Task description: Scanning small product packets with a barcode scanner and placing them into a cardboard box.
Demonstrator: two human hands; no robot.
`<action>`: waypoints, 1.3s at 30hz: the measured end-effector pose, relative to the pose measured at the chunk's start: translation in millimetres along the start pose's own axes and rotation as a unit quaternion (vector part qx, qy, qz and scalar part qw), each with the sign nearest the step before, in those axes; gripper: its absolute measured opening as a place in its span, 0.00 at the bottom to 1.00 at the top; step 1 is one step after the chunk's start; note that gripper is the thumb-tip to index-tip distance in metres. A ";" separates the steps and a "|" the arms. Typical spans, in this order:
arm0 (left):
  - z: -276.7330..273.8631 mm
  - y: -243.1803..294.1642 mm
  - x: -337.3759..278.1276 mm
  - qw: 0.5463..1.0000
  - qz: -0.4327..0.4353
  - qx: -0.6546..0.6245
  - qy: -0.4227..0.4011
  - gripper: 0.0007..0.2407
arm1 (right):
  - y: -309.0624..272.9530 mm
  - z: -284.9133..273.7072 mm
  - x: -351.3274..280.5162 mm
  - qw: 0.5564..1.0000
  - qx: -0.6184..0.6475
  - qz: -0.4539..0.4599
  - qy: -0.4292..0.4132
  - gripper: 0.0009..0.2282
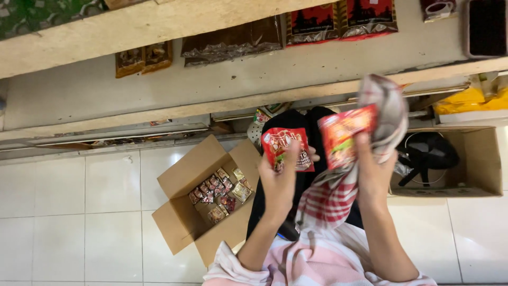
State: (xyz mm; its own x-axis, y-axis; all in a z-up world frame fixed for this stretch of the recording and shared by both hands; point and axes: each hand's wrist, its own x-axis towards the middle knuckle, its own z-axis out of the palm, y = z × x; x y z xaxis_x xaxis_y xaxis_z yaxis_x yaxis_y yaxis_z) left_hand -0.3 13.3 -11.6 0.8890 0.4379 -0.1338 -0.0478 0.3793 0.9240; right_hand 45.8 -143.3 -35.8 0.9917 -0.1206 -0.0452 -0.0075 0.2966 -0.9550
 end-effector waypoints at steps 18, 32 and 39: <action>-9.8 16.7 9.4 0.998 0.044 0.045 0.016 0.18 | 25.3 -33.6 -2.1 0.996 0.018 0.028 0.080 0.26; -14.0 -82.1 -27.2 0.964 0.083 0.198 -0.154 0.18 | -2.9 49.7 -28.9 0.862 -0.362 -0.347 -0.073 0.21; -15.3 -81.2 -23.5 0.963 -0.083 0.247 -0.066 0.23 | 13.3 23.3 -9.5 0.916 -0.306 -0.257 -0.033 0.20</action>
State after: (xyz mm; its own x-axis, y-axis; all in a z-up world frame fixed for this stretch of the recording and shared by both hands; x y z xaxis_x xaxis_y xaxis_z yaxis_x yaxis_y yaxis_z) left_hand -24.3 -15.4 -89.0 0.9176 0.2852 -0.2770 0.2930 -0.0142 0.9560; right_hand 39.2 -116.1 -41.3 0.8899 -0.0323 0.4551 0.4118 -0.3723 -0.8317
